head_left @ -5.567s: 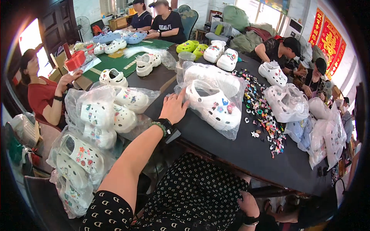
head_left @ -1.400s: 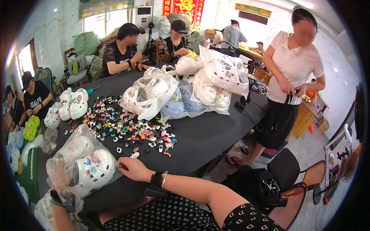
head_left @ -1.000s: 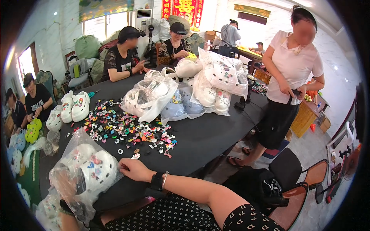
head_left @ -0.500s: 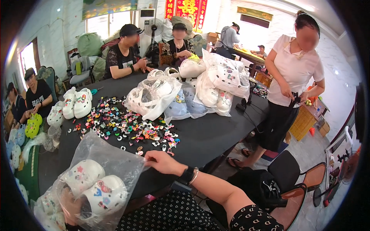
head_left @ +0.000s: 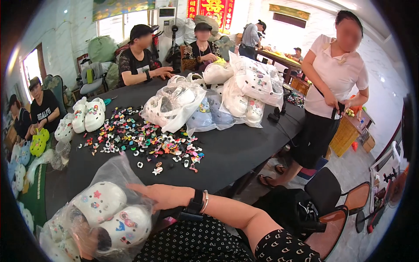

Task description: Manually attaching decorative charms to clog-style shoes.

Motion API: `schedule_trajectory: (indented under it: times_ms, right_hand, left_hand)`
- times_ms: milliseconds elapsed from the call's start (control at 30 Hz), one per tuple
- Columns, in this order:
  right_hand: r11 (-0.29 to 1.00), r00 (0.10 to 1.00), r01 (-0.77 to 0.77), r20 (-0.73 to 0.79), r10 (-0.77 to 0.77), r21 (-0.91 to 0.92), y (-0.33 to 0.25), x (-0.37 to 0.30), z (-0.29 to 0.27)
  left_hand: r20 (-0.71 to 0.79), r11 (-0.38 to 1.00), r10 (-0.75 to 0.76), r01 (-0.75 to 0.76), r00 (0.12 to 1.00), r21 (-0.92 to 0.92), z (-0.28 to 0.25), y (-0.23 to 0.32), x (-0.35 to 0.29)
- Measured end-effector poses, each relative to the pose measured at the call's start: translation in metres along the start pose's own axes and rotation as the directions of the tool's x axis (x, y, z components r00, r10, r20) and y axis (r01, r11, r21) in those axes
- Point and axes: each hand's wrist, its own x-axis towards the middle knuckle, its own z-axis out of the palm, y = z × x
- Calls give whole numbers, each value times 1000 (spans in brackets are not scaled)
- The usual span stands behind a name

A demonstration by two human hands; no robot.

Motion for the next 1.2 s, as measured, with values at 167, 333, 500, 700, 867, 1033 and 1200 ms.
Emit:
schedule_trajectory:
  times_ms: [167,333,500,700,867,1033,1200]
  right_hand:
    - [941,960,-49,-276,-48,-336,25,-18,3]
    - [895,846,-127,-518,-127,-427,-16,-50,-28]
    - [869,697,-284,-710,-103,-406,-28,-77,-54]
    - [904,240,-344,-955,-177,-254,-16,-124,-89]
    - [979,169,-178,-977,127,96,-19,-170,-76]
    - [991,114,66,-988,106,114,-45,-182,-61]
    - [997,262,61,-965,25,42,-44,-171,-50]
  left_hand:
    - [58,968,26,-11,998,-250,-22,19,4]
    - [-138,969,97,-125,986,-212,-13,11,1]
    - [-206,889,324,-372,923,-268,-28,70,54]
    - [-47,930,275,-278,960,-242,-39,73,66]
    - [-123,989,99,-112,988,-100,-22,33,53]
    - [-182,994,-100,90,978,-63,-14,35,99]
    - [6,954,-279,277,960,-118,-3,35,108]
